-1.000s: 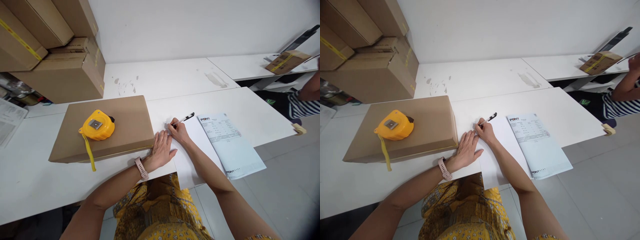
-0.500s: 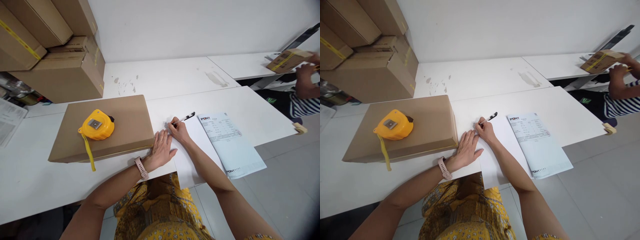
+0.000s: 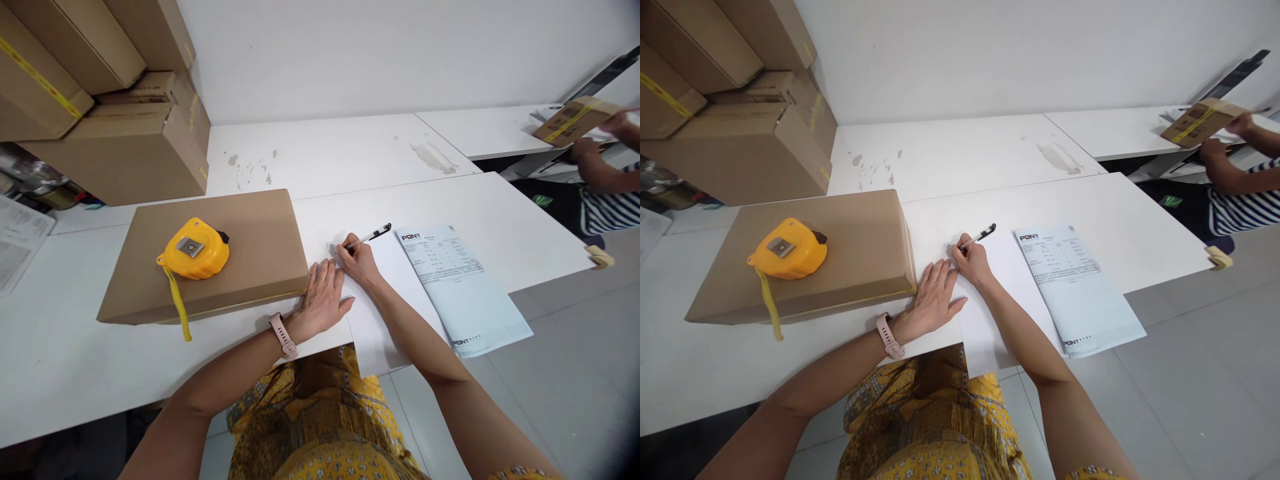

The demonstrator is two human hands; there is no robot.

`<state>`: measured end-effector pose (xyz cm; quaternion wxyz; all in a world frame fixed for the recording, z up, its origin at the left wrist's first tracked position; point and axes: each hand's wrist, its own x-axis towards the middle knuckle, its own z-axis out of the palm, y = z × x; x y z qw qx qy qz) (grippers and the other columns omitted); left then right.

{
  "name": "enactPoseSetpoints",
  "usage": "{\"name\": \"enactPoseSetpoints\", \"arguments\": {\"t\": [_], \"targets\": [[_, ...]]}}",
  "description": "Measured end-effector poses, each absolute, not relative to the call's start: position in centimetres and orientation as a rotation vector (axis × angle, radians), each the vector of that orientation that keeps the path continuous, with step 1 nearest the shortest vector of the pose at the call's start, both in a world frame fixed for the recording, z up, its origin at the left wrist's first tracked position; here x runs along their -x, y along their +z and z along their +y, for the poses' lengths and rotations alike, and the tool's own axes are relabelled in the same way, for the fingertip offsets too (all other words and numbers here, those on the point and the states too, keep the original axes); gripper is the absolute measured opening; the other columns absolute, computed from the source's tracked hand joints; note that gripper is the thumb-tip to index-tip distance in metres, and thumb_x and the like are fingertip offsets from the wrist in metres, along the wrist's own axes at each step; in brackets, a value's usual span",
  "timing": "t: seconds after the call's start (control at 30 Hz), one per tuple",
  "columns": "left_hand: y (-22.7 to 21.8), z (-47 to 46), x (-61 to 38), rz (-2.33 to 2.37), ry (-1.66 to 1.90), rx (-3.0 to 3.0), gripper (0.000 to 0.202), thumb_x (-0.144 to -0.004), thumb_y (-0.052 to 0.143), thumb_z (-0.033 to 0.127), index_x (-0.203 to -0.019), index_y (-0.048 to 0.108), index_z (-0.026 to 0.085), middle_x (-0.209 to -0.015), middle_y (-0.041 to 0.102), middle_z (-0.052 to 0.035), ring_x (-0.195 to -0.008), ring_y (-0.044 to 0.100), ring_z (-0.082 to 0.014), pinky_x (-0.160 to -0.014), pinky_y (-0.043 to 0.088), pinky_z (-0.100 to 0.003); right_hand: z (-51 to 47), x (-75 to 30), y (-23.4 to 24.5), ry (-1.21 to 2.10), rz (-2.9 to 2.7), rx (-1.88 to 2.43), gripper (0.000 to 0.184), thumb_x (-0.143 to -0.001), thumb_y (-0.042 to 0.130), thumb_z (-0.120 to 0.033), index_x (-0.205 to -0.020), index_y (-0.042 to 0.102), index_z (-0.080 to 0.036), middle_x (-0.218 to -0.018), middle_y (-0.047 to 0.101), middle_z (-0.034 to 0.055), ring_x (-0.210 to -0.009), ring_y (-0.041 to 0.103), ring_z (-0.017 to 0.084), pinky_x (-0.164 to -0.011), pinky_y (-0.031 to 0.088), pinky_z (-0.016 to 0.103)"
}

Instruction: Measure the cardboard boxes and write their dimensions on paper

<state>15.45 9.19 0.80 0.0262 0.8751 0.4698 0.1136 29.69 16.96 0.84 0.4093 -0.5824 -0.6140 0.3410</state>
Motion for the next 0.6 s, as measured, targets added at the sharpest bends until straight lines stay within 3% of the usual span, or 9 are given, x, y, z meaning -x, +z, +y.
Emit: {"name": "enactPoseSetpoints", "arguments": {"t": [0.6], "targets": [[1.08, 9.21, -15.49, 1.457, 0.338, -2.692, 0.061, -0.096, 0.052, 0.05, -0.136, 0.049, 0.004, -0.15, 0.047, -0.0264, -0.144, 0.038, -0.0389, -0.121, 0.023, -0.054, 16.95, -29.77, 0.7, 0.859, -1.548, 1.463, 0.02, -0.081, 0.056, -0.03, -0.069, 0.042, -0.024, -0.053, 0.041, -0.007, -0.053, 0.037, 0.011, -0.053, 0.029, 0.027]]}}
